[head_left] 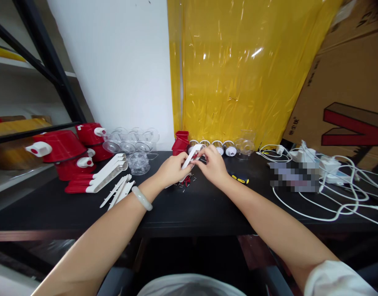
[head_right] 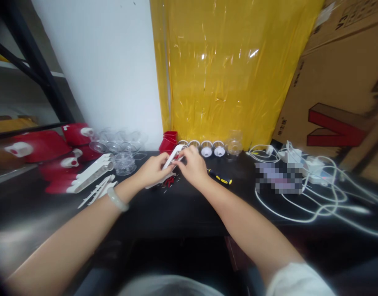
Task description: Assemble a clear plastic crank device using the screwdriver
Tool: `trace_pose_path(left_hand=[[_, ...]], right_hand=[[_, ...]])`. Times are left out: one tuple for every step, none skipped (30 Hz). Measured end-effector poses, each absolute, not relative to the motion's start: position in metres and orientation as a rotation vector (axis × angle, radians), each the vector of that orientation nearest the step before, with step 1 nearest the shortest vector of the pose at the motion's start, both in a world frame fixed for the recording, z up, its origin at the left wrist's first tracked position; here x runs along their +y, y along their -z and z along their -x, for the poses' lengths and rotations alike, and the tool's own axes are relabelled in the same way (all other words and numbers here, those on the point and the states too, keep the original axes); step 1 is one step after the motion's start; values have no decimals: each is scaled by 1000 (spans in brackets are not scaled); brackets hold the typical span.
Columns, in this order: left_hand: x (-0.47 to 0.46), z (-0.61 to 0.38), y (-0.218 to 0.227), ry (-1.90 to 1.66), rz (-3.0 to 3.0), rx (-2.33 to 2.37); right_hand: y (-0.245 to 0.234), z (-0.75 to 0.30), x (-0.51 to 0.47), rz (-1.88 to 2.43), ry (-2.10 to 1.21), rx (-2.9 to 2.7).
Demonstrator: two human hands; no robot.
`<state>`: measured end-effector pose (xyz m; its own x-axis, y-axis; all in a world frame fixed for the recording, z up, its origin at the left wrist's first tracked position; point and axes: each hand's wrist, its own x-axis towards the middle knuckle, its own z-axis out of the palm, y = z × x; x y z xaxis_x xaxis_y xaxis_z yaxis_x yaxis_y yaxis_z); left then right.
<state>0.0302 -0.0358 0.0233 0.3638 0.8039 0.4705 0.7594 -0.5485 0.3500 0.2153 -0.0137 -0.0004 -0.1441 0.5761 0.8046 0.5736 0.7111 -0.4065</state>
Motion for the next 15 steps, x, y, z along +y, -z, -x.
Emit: trace_pose_path(left_hand=[[-35, -30, -23, -945, -2529, 1444], [-35, -30, -23, -950, -2526, 1429], [-35, -29, -24, -956, -2522, 1410], [-35, -29, -24, -964, -2517, 1387], [-35, -28, -24, -974, -2512, 1360], [-35, -27, -24, -986, -2504, 1330], [-34, -27, -25, -1001, -2495, 1298], [-34, -27, -25, -1017, -2484, 1263], [-34, -27, -25, -1033, -2468, 1230], [-34, -27, -24, -1048, -2444, 1197], [-34, -27, -24, -1064, -2410, 1169], [-34, -28, -24, -1074, -2369, 1146], [-35, -29, -24, -1080, -2325, 1128], [-35, -30, -23, -1080, -2284, 1116], [-35, -30, -23, -1077, -2251, 1109]], right_hand=[[-1, -215, -15, 942, 13, -1763], [-2, -216, -15, 970, 21, -1718], [-2, -216, -15, 989, 23, -1670], [-2, -216, -13, 997, 22, -1627], [-2, -216, -11, 996, 20, -1588], [0, -216, -9, 985, 11, -1560], [1, -217, -6, 963, -10, -1546], [3, -217, -3, 934, -47, -1538], [6, -216, 0, 893, -112, -1545], [8, -216, 2, 843, -199, -1561], [10, -215, 4, 787, -294, -1580], [12, -214, 4, 730, -387, -1603], [13, -212, 4, 677, -468, -1624], [14, -211, 3, 635, -528, -1642], [15, -209, 2, 607, -568, -1656]])
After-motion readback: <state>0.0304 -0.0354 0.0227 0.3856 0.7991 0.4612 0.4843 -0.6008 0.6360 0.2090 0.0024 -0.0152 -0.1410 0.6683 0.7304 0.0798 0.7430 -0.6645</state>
